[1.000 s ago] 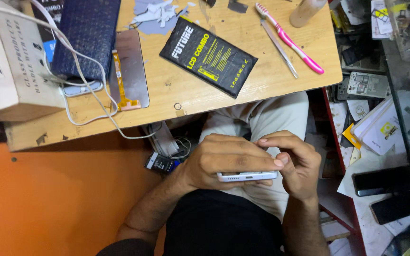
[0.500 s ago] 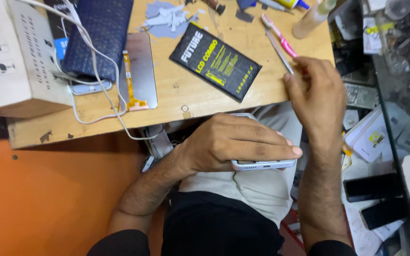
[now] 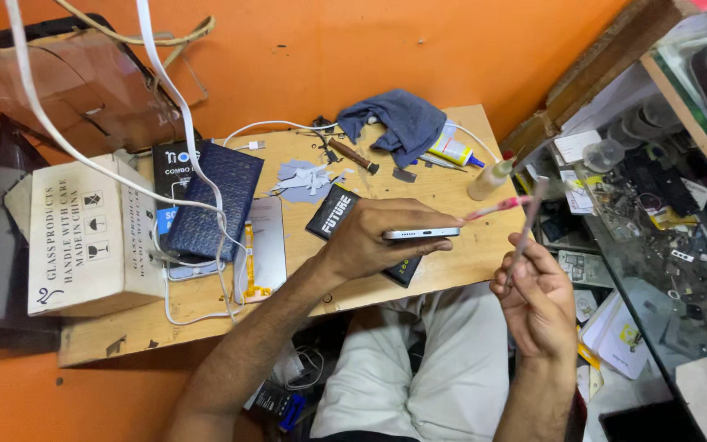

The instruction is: The person cleans the back of a disassembled smartphone with a cloth, then uses a toothbrush and tweezers to clean the edges and ports. They apply adhesive around the camera module area and continue cleaning the device's interior.

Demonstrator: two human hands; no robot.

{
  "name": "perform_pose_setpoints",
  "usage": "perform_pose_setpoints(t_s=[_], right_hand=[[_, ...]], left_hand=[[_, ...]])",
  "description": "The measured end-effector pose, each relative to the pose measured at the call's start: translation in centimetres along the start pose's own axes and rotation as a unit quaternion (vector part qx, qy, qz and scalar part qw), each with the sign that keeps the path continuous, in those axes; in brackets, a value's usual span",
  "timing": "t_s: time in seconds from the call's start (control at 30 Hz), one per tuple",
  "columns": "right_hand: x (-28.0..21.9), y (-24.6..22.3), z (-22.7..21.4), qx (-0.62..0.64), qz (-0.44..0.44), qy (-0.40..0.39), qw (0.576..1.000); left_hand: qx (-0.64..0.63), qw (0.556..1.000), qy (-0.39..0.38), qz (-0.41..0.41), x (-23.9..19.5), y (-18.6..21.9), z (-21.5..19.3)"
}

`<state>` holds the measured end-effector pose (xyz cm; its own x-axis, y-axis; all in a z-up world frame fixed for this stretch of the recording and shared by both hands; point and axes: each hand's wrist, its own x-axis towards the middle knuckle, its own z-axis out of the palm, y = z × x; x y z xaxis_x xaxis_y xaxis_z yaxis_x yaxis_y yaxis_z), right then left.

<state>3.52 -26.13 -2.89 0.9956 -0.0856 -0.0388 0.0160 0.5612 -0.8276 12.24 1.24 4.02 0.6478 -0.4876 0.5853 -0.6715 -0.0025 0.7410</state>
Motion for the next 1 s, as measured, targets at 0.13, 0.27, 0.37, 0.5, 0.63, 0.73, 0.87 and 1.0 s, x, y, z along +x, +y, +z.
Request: perform_pose_setpoints(t_s=[0.13,0.27,0.37,0.5,0.63,0.73,0.87,1.0], right_hand=[[-1.6,0.6,0.6,0.167,-0.005,-0.134,0.977],[-1.6,-0.9,2.7,0.082,-0.078,-0.182,0.977],[-0.9,-2.4,4.7,-0.004,-0.108,-0.163,0.981],[-0.4,-3.5,7.3,-0.120,-0.203,-0.129,0.963],[-0.3,-3.4,9.3,-0.157,-0.271,-0.089,0.945],[-0.4,-3.1,10.3,-0.201,-0.325,-0.081,0.921],[-0.7,-3.0,10.4,-0.265,-0.364,-0.103,0.887],[-0.8,-3.4,10.1,-0.310,-0.342,-0.145,0.875]], left_hand=[[-0.007,0.999,0.019,0.028,-0.3,-0.9,0.0],[-0.004,1.000,-0.010,0.022,-0.6,-0.8,-0.2],[-0.006,1.000,-0.024,0.012,-0.6,-0.4,-0.4],[-0.001,0.998,-0.041,0.041,-0.8,-0.4,-0.5],[0.007,0.997,-0.040,0.064,-1.2,-0.5,0.2],[0.017,0.996,-0.044,0.073,-1.3,-0.6,0.2],[0.018,0.995,-0.049,0.081,-1.4,-0.7,0.0],[0.026,0.995,-0.049,0.082,-1.3,-0.6,0.1]])
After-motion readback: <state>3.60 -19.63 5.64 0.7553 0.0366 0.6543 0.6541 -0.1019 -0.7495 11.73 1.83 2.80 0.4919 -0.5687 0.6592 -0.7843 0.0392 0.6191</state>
